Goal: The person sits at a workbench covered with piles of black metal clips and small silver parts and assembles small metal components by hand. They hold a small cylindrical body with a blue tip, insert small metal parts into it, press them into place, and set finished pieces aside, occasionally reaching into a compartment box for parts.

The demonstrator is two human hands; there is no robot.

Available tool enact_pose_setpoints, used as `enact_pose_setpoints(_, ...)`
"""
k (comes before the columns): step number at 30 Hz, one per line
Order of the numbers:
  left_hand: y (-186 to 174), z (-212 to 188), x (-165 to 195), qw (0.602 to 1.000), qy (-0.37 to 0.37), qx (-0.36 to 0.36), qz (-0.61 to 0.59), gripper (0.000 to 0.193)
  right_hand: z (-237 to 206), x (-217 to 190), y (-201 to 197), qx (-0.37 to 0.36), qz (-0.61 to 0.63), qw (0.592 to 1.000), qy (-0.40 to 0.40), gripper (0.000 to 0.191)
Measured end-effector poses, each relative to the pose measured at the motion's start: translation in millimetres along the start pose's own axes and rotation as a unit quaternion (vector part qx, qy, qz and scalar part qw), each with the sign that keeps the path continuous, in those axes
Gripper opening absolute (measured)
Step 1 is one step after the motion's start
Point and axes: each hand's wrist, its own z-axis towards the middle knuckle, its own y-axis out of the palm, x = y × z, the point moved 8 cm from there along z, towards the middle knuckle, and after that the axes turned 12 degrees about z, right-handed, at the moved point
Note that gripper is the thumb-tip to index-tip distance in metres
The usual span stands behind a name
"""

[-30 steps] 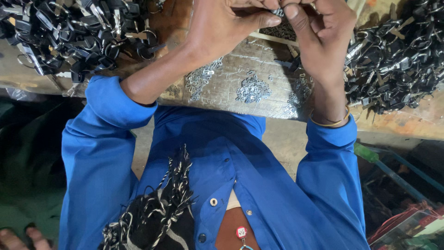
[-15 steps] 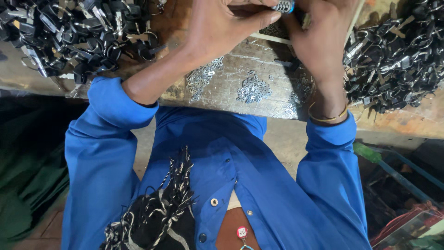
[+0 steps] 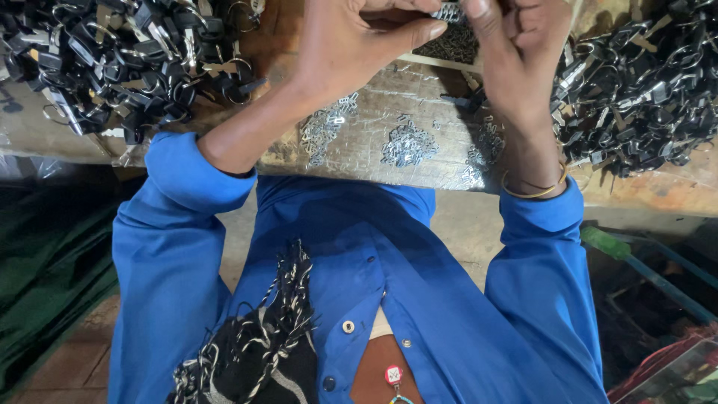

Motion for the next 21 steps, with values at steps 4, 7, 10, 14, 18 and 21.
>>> enact_pose_setpoints(4, 1, 0, -2, 1.000, -0.002, 0.012, 0.005, 0.020, 1, -1, 5, 0.000, -0.020, 1.000, 0.016, 0.011)
enact_pose_setpoints(7, 1, 0, -2, 1.000, 0.000, 0.015, 0.006, 0.020, 3, -5, 11, -0.004, -0.011, 1.000, 0.021, 0.014)
enact_pose_setpoints(10, -1, -1, 0, 1.000, 0.004, 0.014, 0.006, 0.019, 6, -20, 22, -0.031, -0.017, 0.999, -0.024, 0.015)
enact_pose_setpoints(14, -4, -2, 3, 1.000, 0.015, 0.019, 0.008, 0.019, 7, -39, 29, -0.043, -0.138, 0.986, -0.080, 0.014)
enact_pose_setpoints(18, -6, -2, 8, 0.998, 0.041, 0.028, 0.037, 0.016, 10, -43, 25, -0.046, -0.219, 0.969, -0.109, 0.010)
enact_pose_setpoints(21, -5, -2, 10, 0.997, 0.047, 0.026, 0.062, 0.015, 12, -36, 19, -0.039, -0.277, 0.954, -0.109, 0.007)
